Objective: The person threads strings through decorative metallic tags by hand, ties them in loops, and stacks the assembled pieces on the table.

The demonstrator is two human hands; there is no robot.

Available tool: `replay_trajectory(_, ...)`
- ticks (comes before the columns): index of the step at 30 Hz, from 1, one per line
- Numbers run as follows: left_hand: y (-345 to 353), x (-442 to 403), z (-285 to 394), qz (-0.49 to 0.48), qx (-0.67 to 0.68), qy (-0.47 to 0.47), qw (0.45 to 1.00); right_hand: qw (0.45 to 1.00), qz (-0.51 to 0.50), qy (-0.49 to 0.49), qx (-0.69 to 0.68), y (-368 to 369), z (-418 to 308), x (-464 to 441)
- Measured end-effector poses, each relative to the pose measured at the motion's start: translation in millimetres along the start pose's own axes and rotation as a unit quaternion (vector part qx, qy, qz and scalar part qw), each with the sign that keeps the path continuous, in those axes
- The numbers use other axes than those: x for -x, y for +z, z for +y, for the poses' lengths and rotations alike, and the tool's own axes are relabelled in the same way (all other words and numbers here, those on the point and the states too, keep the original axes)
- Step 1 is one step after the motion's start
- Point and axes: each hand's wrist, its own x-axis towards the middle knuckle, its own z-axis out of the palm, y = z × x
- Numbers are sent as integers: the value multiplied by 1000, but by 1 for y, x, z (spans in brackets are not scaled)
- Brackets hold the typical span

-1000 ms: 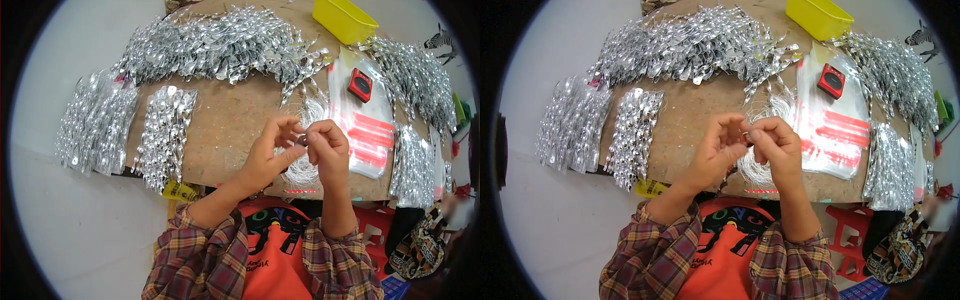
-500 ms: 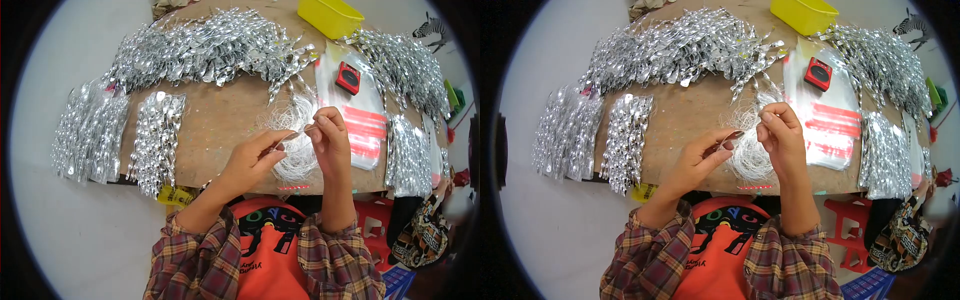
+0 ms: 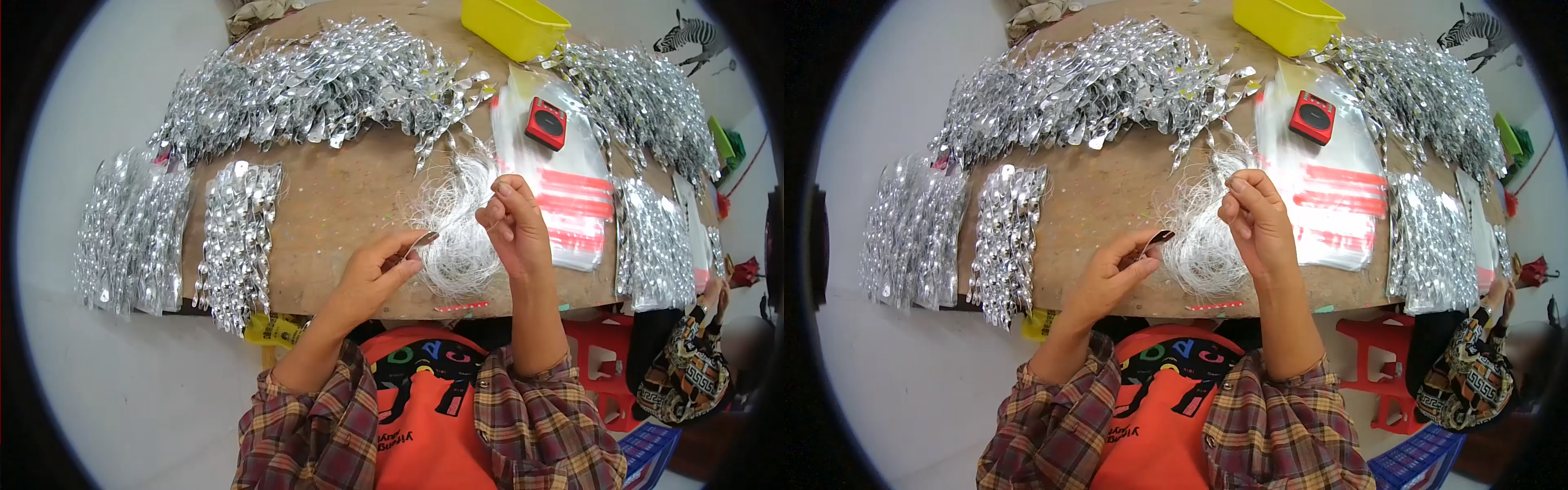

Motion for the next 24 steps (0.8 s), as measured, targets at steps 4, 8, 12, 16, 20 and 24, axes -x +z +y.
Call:
replay_trajectory(4,-4,1,-6,-12,0,-10,1000,1000,-11,-5,-14,0,1,-2)
replay_trajectory(8,-11,2,-18,-18,24,-15,999,1000,-9,-3,-20,-2,3,-5)
replay_trajectory(12,-16,5,-22,-26,4,-27,999,1000,-13,-3,-21,-1,5,-6)
replay_trajectory(16,-20,7,-25,-31,7,-28,999,1000,-20,6,-22,3,5,-6)
replay_trajectory(20,-14,0,-20,-89,11,-36,995,998,-38,50,23,19,8,4)
replay_trajectory(24,8,-19,-1,-59,141,28,988,993,-77,70,55,31,6,14)
